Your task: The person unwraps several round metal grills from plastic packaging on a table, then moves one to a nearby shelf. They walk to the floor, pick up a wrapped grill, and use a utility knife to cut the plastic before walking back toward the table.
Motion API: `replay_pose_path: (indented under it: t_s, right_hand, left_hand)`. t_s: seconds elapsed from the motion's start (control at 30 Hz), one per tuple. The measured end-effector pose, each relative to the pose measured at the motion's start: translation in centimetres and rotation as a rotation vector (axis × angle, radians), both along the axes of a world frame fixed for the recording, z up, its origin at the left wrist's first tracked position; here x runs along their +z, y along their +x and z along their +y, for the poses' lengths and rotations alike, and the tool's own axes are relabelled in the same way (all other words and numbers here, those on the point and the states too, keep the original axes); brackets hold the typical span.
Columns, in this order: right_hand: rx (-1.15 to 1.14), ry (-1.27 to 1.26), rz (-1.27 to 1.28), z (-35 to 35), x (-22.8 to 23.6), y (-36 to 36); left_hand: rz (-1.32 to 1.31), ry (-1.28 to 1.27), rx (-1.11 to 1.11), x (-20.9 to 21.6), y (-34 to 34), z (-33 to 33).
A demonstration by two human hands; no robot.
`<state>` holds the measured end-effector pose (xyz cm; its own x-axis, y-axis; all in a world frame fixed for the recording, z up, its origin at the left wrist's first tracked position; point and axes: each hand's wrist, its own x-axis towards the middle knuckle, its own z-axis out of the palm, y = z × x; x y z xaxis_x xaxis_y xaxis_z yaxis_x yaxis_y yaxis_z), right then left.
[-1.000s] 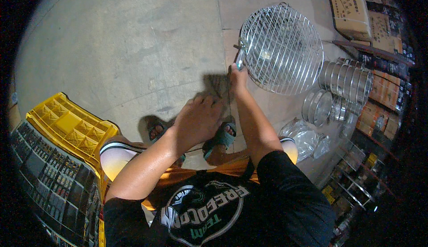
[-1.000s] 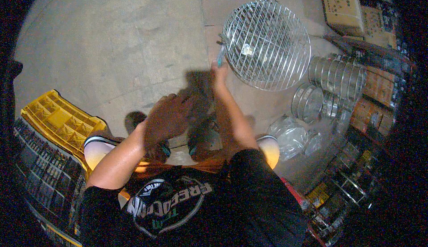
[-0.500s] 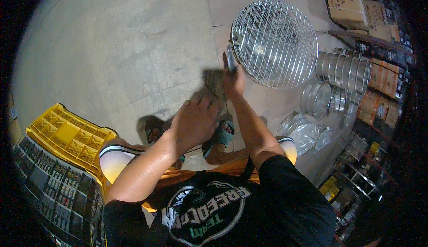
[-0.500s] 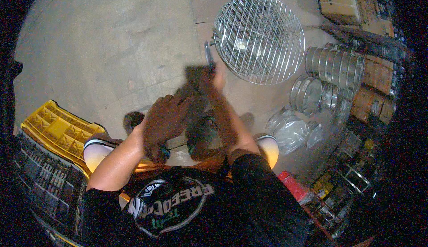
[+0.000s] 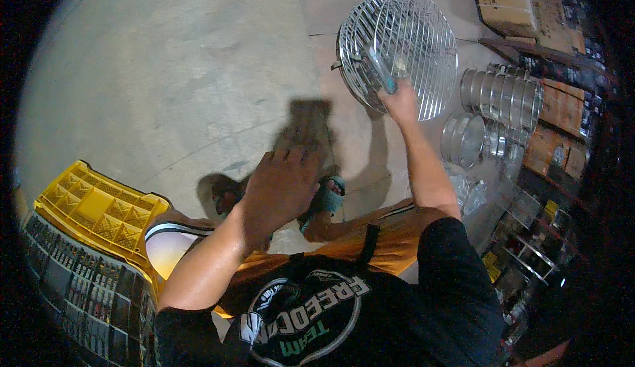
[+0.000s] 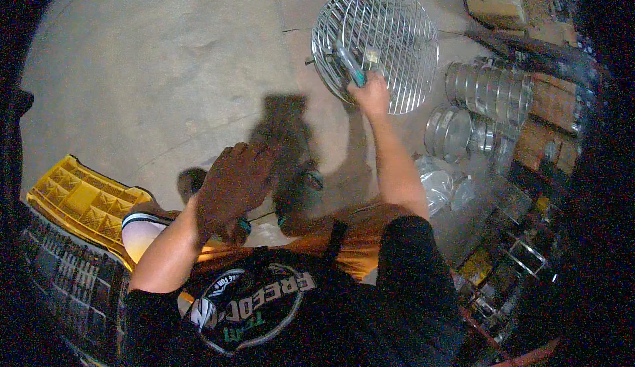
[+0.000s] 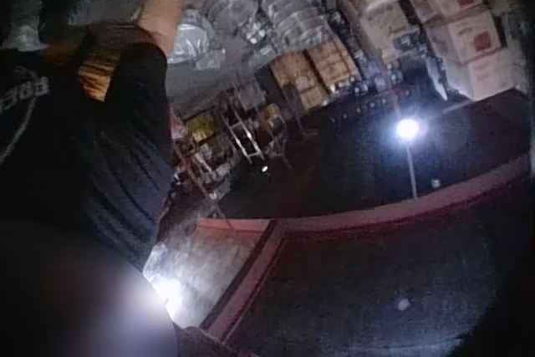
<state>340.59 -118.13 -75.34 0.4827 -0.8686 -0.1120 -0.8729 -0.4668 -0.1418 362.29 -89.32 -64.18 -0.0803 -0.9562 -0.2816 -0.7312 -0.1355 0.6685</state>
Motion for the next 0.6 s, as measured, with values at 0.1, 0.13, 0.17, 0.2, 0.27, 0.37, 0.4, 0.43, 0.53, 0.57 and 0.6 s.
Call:
replay_pose_path:
  t_s: [0.1,0.13,0.17,0.2,0.27,0.37,0.4,0.43,0.53,0.57,0.6]
  right_hand:
    - [0.024,0.062,0.016,-1.1,2.0,-0.6]
    - [0.037,0.059,0.051,-1.3,2.1,-0.5]
    - [0.032,0.033,0.086,-1.2,2.1,-0.5]
    - [-0.015,0.043,0.116,-1.0,1.8,-0.2]
    - [-0.076,0.069,0.171,-0.7,0.7,0.5]
    - [-0.158,0.147,0.135,-0.5,-1.2,1.5]
    - [-0.169,0.137,0.126,-0.5,-1.8,1.8]
    - [-0.198,0.110,0.138,-0.5,-2.4,2.0]
    - [-0.226,0.117,0.121,-0.6,-4.0,2.0]
    - [-0.217,0.086,0.101,-0.6,-4.3,1.9]
    - [-0.187,0.073,0.067,-0.5,-4.4,1.6]
  left_hand:
    - [-0.008,-0.046,-0.013,0.1,-0.1,-0.3]
    - [-0.026,-0.091,-0.016,0.0,-0.1,-0.5]
    - [0.000,-0.084,-0.022,-0.1,-0.1,-0.6]
    - [0.004,-0.071,-0.032,-0.2,-0.1,-0.7]
    - [0.006,-0.076,-0.018,-0.5,0.0,-0.7]
    - [-0.011,-0.108,0.017,-0.7,0.1,-0.4]
    - [-0.028,-0.102,0.007,-0.7,0.2,-0.2]
    - [-0.065,-0.070,-0.020,-0.6,0.2,0.0]
    - [-0.006,0.014,0.015,-0.2,0.2,0.4]
    - [-0.020,0.031,0.007,-0.1,0.2,0.5]
    - [-0.027,0.032,0.002,0.1,0.2,0.6]
